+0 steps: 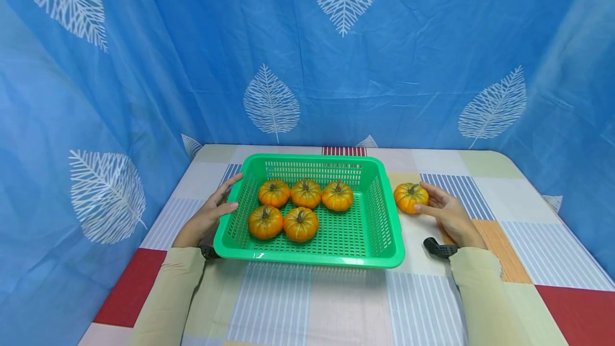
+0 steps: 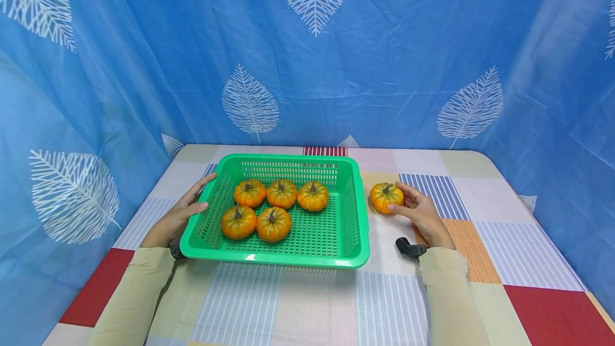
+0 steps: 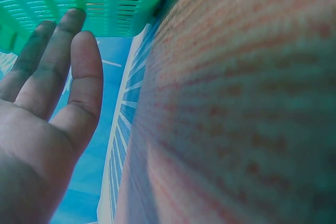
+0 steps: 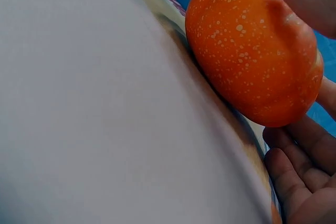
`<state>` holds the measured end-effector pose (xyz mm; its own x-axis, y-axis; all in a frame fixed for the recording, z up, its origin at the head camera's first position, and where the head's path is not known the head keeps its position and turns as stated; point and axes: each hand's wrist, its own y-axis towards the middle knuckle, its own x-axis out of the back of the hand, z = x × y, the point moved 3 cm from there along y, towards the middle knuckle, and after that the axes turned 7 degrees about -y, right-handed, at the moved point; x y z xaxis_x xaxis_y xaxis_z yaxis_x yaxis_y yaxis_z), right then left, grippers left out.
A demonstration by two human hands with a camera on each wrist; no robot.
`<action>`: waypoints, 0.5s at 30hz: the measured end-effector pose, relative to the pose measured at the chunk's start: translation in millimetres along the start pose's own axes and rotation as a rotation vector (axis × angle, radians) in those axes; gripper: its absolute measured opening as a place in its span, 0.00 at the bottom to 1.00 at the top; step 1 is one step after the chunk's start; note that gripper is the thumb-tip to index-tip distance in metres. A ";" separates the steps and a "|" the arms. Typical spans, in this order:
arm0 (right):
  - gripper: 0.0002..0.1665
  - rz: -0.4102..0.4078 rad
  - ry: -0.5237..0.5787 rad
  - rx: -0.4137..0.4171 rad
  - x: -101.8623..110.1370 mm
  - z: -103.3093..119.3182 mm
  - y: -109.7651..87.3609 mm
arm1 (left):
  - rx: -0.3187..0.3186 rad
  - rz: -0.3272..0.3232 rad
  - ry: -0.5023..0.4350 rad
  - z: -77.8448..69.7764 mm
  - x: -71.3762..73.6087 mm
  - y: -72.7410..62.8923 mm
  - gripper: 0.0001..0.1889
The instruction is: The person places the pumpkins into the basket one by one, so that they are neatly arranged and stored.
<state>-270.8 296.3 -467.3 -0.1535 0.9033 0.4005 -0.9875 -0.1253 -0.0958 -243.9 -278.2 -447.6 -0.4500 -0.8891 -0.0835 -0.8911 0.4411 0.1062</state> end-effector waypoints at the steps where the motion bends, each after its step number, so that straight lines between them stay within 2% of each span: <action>1: 0.52 0.002 -0.002 0.000 0.0 -0.1 0.2 | -0.001 -0.001 0.000 0.1 0.3 0.2 0.40; 15: 0.52 -0.014 -0.044 0.001 0.5 -3.2 1.1 | 0.015 -0.020 0.026 -3.3 -1.5 -1.2 0.42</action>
<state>-271.8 297.9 -470.2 -0.1413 0.8862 0.4413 -0.9896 -0.1136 -0.0888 -242.0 -277.8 -444.3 -0.4304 -0.9006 -0.0602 -0.9010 0.4245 0.0898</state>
